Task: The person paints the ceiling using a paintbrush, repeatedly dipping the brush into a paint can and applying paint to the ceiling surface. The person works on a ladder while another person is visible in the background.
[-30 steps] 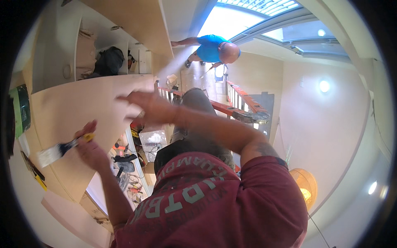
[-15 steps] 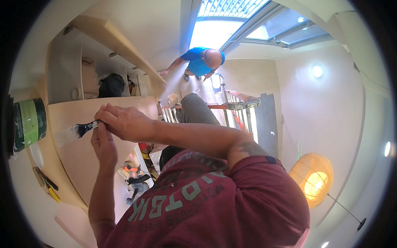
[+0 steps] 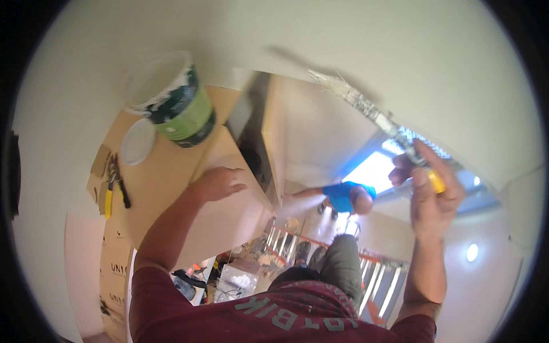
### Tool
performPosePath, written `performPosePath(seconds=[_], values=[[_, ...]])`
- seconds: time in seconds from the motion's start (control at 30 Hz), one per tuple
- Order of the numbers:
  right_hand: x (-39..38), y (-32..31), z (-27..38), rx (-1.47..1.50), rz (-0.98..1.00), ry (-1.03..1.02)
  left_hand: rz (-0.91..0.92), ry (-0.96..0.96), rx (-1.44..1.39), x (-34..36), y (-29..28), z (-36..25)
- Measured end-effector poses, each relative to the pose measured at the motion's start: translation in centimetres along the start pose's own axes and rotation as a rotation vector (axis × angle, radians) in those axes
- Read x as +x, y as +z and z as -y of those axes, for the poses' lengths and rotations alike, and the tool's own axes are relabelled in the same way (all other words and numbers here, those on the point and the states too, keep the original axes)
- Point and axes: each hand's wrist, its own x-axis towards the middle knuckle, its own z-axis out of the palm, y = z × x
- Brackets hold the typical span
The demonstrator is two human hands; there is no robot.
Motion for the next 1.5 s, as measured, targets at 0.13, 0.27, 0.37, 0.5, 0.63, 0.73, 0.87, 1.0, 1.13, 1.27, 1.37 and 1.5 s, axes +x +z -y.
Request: performPosePath(seconds=[0.13,0.27,0.37,0.5,0.63,0.73,0.87,1.0,1.13,1.27,1.37,1.5], values=[[9.4,9.7,6.0,0.112,0.157,-0.152,0.052,0.011,-0.036,-1.3,0.5,-0.7],[17.3,22.3,8.4,-0.01,0.313,-0.225,0.112,0.006,-0.103,-1.6,-0.7,-0.6],[21.2,29.0,9.6,-0.26,0.417,-0.16,0.114,0.034,-0.104,-1.3,-0.8,0.0],[19.3,33.3,12.9,-0.261,0.396,-0.248,0.05,0.068,-0.142,-0.8,0.9,0.8],[15.1,37.1,10.7,0.083,0.618,-0.368,0.15,0.028,-0.161,-0.5,0.2,0.6],[9.6,45.1,8.8,-0.078,0.814,-0.627,0.021,0.043,-0.192,-0.8,0.9,0.5],[7.2,54.1,1.2,-0.326,0.816,-0.539,-0.169,0.191,-0.238,2.7,5.5,2.2],[7.2,57.6,-4.2,-0.472,0.776,-0.538,-0.276,0.352,-0.287,3.7,6.1,2.2],[7.5,58.2,-3.6,-0.471,0.825,-0.438,-0.245,0.355,-0.196,4.9,6.7,2.2],[9.4,59.5,-3.5,-0.528,0.826,-0.399,-0.044,0.204,-0.332,2.0,3.2,1.5],[7.8,59.5,-4.1,-0.477,0.921,-0.449,-0.044,0.186,-0.344,1.4,2.2,1.0],[8.2,59.7,-3.2,-0.353,0.831,-0.212,-0.119,0.364,-0.226,2.8,3.2,1.8]])
